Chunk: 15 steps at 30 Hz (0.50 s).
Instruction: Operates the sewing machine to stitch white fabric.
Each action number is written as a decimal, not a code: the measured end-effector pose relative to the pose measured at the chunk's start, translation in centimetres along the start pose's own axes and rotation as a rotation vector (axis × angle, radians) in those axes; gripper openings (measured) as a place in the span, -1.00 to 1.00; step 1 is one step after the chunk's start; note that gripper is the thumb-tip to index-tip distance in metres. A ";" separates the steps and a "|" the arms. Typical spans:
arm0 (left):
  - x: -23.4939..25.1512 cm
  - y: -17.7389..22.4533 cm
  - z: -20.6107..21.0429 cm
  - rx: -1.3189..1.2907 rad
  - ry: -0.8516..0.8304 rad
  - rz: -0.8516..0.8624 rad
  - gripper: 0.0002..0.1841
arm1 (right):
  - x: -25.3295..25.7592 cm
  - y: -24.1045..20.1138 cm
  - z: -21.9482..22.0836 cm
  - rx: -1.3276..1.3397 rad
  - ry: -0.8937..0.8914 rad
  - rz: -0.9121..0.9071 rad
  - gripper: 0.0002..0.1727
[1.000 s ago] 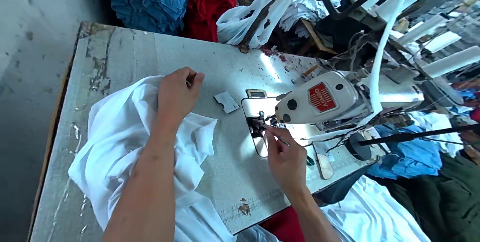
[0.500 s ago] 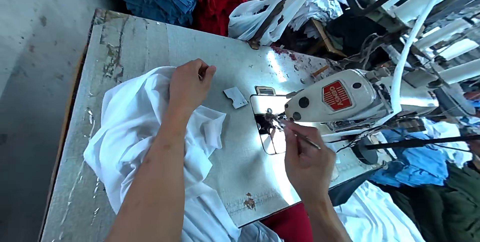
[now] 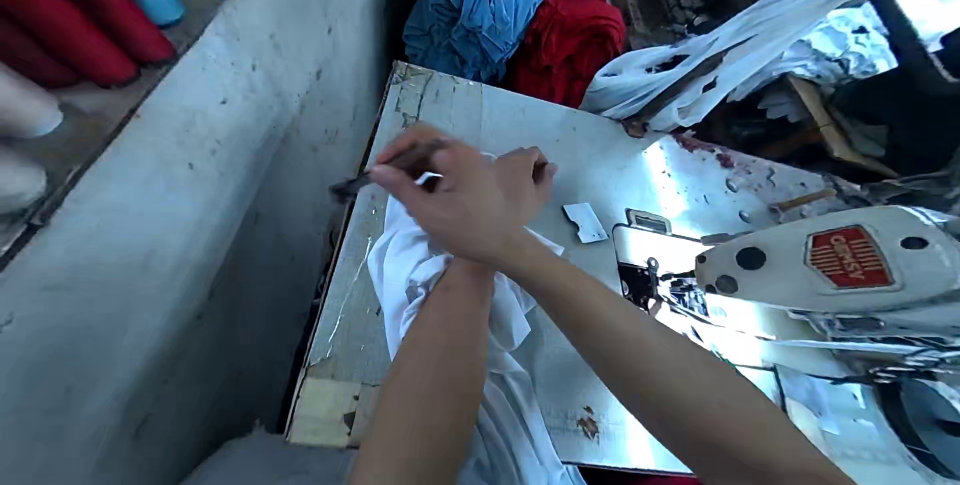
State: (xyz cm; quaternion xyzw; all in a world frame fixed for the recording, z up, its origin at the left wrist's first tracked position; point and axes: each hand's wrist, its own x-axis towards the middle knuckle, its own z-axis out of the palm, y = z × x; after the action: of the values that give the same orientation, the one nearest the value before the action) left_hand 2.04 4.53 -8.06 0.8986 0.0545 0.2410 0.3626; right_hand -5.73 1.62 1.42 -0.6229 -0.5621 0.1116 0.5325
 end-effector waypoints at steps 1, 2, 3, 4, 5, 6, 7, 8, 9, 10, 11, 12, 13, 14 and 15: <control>-0.1 0.3 -0.2 -0.004 -0.010 -0.020 -0.58 | 1.3 1.3 1.1 -0.018 -0.092 0.023 -0.83; -0.2 0.7 -0.5 -0.014 -0.026 -0.040 -0.58 | 2.2 2.4 1.9 -0.050 -0.184 0.062 -0.83; -0.3 1.3 -1.0 -0.037 -0.046 -0.064 -0.60 | 2.9 3.3 2.4 -0.097 -0.270 0.121 -0.83; -0.4 2.0 -1.6 -0.077 -0.071 -0.096 -0.62 | 3.3 3.8 2.8 -0.156 -0.334 0.192 -0.82; -0.4 2.5 -2.0 -0.090 -0.085 -0.117 -0.63 | 3.4 4.1 2.8 -0.219 -0.369 0.256 -0.82; -0.4 2.7 -2.1 -0.087 -0.093 -0.128 -0.63 | 3.4 4.0 2.7 -0.251 -0.374 0.296 -0.81; -0.4 2.7 -2.2 -0.082 -0.096 -0.129 -0.63 | 3.1 3.8 2.4 -0.259 -0.354 0.306 -0.81; -0.4 2.7 -2.2 -0.081 -0.100 -0.125 -0.63 | 2.7 3.6 2.0 -0.252 -0.321 0.301 -0.81; -0.4 2.7 -2.2 -0.087 -0.112 -0.127 -0.62 | 2.2 3.4 1.5 -0.238 -0.288 0.294 -0.81; -0.3 2.8 -2.3 -0.091 -0.126 -0.124 -0.62 | 1.7 3.2 0.9 -0.223 -0.255 0.288 -0.82; -0.2 2.9 -2.5 -0.090 -0.147 -0.124 -0.61 | 1.2 3.0 0.4 -0.207 -0.227 0.287 -0.82; -0.2 3.0 -2.7 -0.091 -0.168 -0.120 -0.60 | 0.7 2.8 -0.1 -0.189 -0.202 0.282 -0.83; -0.2 3.1 -2.9 -0.090 -0.192 -0.115 -0.60 | 0.2 2.6 -0.5 -0.175 -0.178 0.275 -0.83; -0.1 3.1 -3.0 -0.091 -0.211 -0.114 -0.59 | -0.2 2.5 -0.8 -0.169 -0.151 0.259 -0.82; 0.0 3.0 -2.9 -0.094 -0.221 -0.111 -0.58 | -0.6 2.2 -1.0 -0.170 -0.125 0.243 -0.82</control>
State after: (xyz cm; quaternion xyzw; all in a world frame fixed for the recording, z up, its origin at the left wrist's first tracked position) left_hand 0.40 4.17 -4.22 0.8972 0.0525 0.1226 0.4210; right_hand -3.89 1.03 -0.22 -0.7211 -0.5220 0.1656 0.4244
